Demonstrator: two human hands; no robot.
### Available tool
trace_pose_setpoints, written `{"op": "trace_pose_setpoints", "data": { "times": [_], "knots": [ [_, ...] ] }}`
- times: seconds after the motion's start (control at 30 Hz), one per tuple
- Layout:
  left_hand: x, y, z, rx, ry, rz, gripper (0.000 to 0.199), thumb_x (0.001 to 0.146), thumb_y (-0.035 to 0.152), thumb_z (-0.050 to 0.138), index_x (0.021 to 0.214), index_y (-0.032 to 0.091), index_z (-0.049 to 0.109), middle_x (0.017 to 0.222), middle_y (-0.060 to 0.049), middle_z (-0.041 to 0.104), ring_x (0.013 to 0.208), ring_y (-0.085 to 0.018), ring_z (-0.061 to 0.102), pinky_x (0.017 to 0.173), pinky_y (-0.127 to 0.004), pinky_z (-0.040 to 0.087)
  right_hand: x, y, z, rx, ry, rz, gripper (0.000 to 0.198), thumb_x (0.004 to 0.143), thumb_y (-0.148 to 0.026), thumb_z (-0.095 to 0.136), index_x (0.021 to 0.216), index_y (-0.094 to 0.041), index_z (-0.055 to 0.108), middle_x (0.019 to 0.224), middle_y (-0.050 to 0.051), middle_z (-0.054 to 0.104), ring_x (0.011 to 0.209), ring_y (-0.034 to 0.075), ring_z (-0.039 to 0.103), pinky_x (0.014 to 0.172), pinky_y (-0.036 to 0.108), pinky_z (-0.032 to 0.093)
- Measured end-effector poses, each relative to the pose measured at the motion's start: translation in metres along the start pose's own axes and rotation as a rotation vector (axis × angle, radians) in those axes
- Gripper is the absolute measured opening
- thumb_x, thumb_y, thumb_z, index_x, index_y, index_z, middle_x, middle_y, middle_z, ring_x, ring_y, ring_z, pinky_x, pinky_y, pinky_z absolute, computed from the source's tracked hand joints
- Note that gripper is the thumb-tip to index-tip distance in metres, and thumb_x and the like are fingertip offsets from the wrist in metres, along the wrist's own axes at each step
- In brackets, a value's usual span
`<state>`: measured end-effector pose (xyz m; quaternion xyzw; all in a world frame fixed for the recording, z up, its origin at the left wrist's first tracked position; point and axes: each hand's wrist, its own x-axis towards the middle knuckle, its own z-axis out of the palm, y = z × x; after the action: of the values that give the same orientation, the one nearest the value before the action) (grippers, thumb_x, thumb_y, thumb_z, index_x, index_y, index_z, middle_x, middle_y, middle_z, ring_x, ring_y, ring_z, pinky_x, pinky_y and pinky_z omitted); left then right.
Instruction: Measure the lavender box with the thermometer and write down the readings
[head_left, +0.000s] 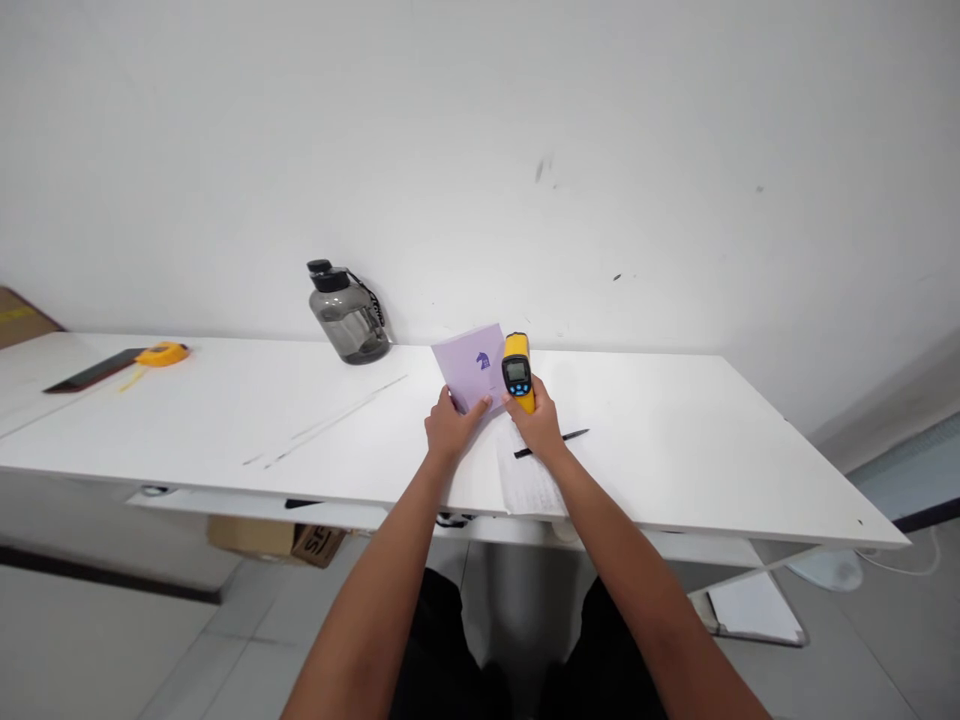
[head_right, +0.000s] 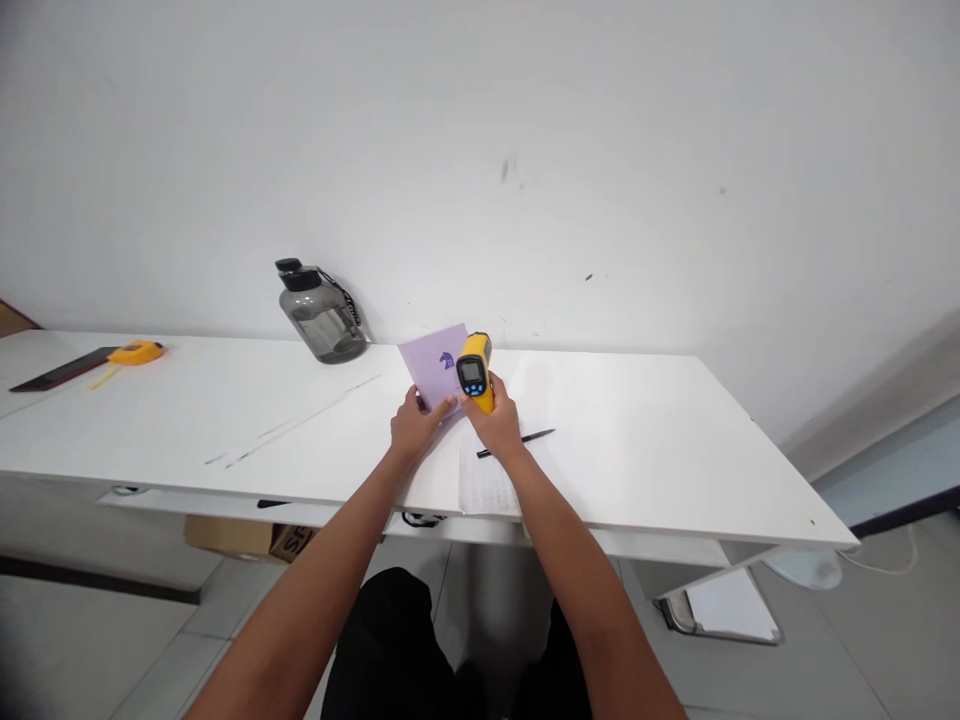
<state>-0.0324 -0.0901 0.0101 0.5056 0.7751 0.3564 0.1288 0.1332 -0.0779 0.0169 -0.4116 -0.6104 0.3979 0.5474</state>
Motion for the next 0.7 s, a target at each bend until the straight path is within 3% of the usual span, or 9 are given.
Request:
{"op": "trace_pose_setpoints", "data": {
  "times": [0.13, 0.3, 0.4, 0.53, 0.6, 0.7],
  "knots": [
    [0.0, 0.001, 0.002, 0.076, -0.002, 0.014, 0.081, 0.071, 0.078, 0.059, 0.129, 0.023, 0.046, 0.121, -0.013, 0.069, 0.115, -0.034, 0.063, 0.095, -0.044, 0.044, 0.0, 0.009, 0.005, -0.025, 0.074, -0.054, 0.061, 0.081, -0.05, 0.066, 0.131, -0.021, 0.049, 0.087, 0.001, 0.065, 0.07, 0.018, 0.06, 0.067, 0.031, 0.05],
    [0.001, 0.0, 0.004, 0.131, -0.007, 0.045, 0.089, 0.071, 0.07, 0.064, 0.139, 0.02, 0.037, 0.133, -0.016, 0.062, 0.125, -0.036, 0.057, 0.099, -0.046, 0.042, 0.003, 0.009, -0.001, -0.04, 0.184, -0.158, 0.056, 0.092, -0.046, 0.047, 0.139, -0.019, 0.034, 0.081, -0.001, 0.06, 0.063, 0.016, 0.057, 0.063, 0.029, 0.047],
    [0.001, 0.0, 0.004, 0.152, -0.013, 0.066, 0.09, 0.07, 0.066, 0.067, 0.14, 0.019, 0.036, 0.134, -0.017, 0.061, 0.126, -0.037, 0.055, 0.1, -0.048, 0.041, 0.01, -0.003, -0.03, -0.294, 0.2, -0.183, 0.057, 0.091, -0.049, 0.05, 0.139, -0.019, 0.04, 0.082, 0.002, 0.065, 0.066, 0.019, 0.062, 0.063, 0.03, 0.048],
    [0.002, -0.001, 0.007, 0.151, -0.03, 0.076, 0.094, 0.071, 0.065, 0.064, 0.144, 0.015, 0.033, 0.137, -0.021, 0.058, 0.131, -0.038, 0.051, 0.105, -0.05, 0.04, 0.027, -0.01, -0.093, -0.808, 0.171, -0.175, 0.057, 0.086, -0.051, 0.06, 0.136, -0.024, 0.056, 0.103, 0.008, 0.075, 0.086, 0.026, 0.07, 0.08, 0.037, 0.051],
    [0.003, -0.003, 0.011, 0.186, -0.03, 0.086, 0.102, 0.072, 0.068, 0.061, 0.15, 0.011, 0.026, 0.147, -0.025, 0.049, 0.143, -0.039, 0.038, 0.113, -0.054, 0.032, 0.035, -0.004, -0.121, -0.922, 0.092, -0.107, 0.054, 0.09, -0.049, 0.057, 0.137, -0.024, 0.059, 0.112, 0.008, 0.076, 0.095, 0.027, 0.071, 0.084, 0.037, 0.052],
    [0.005, -0.006, 0.019, 0.29, -0.037, 0.093, 0.115, 0.074, 0.075, 0.053, 0.156, 0.005, 0.012, 0.161, -0.028, 0.026, 0.155, -0.04, 0.006, 0.122, -0.061, 0.008, 0.039, 0.011, -0.148, -1.019, 0.028, -0.023, 0.049, 0.088, -0.044, 0.061, 0.133, -0.025, 0.065, 0.124, 0.007, 0.073, 0.107, 0.028, 0.07, 0.091, 0.037, 0.052]
  ]
}}
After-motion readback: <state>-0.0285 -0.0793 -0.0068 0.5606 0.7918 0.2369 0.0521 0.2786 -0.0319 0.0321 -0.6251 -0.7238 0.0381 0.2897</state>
